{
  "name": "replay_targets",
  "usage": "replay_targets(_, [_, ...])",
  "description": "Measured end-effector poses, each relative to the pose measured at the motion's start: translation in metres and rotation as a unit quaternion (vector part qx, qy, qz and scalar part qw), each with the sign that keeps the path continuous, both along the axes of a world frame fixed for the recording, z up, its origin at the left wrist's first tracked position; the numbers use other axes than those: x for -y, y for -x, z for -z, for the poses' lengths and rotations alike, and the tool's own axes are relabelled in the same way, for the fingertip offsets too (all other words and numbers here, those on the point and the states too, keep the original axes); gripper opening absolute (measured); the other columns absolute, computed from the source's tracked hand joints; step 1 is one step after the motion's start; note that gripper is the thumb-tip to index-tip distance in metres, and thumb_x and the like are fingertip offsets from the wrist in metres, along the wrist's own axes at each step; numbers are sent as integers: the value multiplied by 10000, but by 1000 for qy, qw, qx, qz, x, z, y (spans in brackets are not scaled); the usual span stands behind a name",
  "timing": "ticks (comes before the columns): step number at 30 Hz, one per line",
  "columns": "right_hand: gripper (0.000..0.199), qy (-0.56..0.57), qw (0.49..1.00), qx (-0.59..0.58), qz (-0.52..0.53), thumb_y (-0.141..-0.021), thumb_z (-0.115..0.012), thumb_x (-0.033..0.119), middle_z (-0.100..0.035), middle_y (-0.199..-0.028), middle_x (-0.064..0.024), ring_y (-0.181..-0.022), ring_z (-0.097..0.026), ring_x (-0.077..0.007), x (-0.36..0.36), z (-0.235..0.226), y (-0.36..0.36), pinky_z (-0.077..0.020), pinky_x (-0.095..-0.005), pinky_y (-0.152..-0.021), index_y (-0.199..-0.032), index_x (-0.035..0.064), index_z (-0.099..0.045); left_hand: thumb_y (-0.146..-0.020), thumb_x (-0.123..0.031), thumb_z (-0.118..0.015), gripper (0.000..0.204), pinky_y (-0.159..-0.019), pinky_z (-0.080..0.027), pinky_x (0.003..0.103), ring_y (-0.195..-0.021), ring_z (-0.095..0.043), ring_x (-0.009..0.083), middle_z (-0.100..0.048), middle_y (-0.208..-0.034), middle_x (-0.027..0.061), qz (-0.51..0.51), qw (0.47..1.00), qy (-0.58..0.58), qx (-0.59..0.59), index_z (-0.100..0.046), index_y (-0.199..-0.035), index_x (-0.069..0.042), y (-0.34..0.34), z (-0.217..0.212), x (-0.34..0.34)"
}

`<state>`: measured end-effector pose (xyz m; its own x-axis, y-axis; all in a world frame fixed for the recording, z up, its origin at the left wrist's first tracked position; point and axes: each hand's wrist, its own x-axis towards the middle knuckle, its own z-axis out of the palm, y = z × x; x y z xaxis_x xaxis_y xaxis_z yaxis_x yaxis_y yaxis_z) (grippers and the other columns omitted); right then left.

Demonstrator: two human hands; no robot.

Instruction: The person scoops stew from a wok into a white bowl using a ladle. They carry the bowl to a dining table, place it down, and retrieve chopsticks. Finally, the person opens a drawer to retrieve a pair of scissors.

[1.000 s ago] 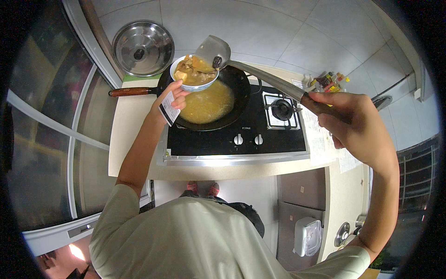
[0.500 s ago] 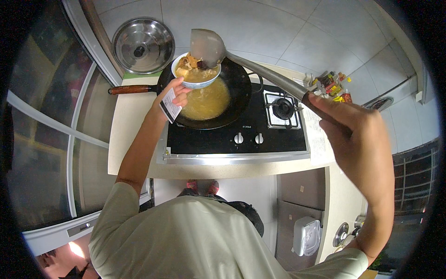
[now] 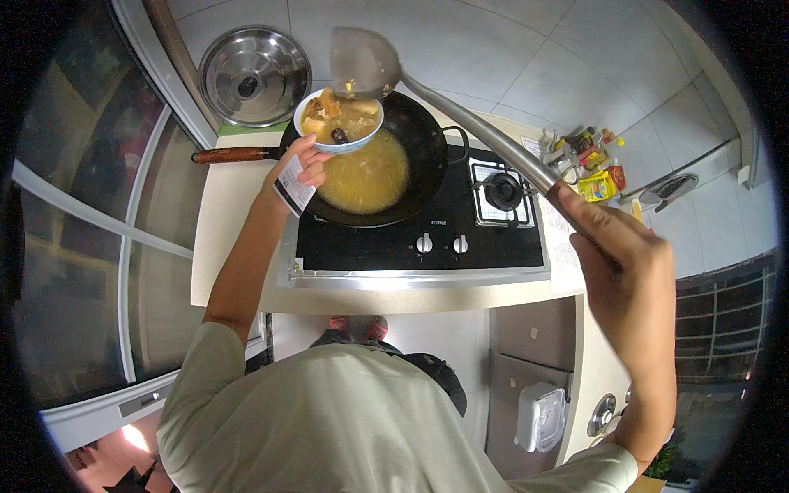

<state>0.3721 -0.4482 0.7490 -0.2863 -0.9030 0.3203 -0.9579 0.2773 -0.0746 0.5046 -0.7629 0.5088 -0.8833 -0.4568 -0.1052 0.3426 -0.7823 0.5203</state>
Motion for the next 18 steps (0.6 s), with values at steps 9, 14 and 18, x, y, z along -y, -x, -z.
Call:
replay_targets(9, [341, -122, 911, 368, 141, -816, -499, 44, -568, -673, -48, -426, -423, -48, 45, 20, 60, -323, -193, -373, -1156, 21, -508, -832, -188, -541, 135, -365, -263, 193, -370, -314, 47, -559, -719, 47, -61, 997, 41, 8, -476, -822, -70, -48, 11, 4])
replay_targets(14, [261, -281, 912, 258, 149, -799, -517, 92, -579, -650, -71, -442, -498, -79, 95, 39, 84, -400, -192, -376, -1044, 36, -589, -817, -192, -562, 138, -378, -270, 198, -362, -321, 48, -611, -740, 66, -103, 993, 41, 37, -519, -761, -73, -74, 2, -3])
replay_targets(18, [256, -359, 877, 265, 176, -784, -512, 89, -583, -648, -74, -468, -519, -95, 127, 42, 87, -443, -200, -409, -1017, 40, -606, -814, -207, -562, 149, -384, -277, 208, -357, -324, 56, -620, -769, 90, -137, 989, 22, 60, -530, -781, -65, -92, 1, -6])
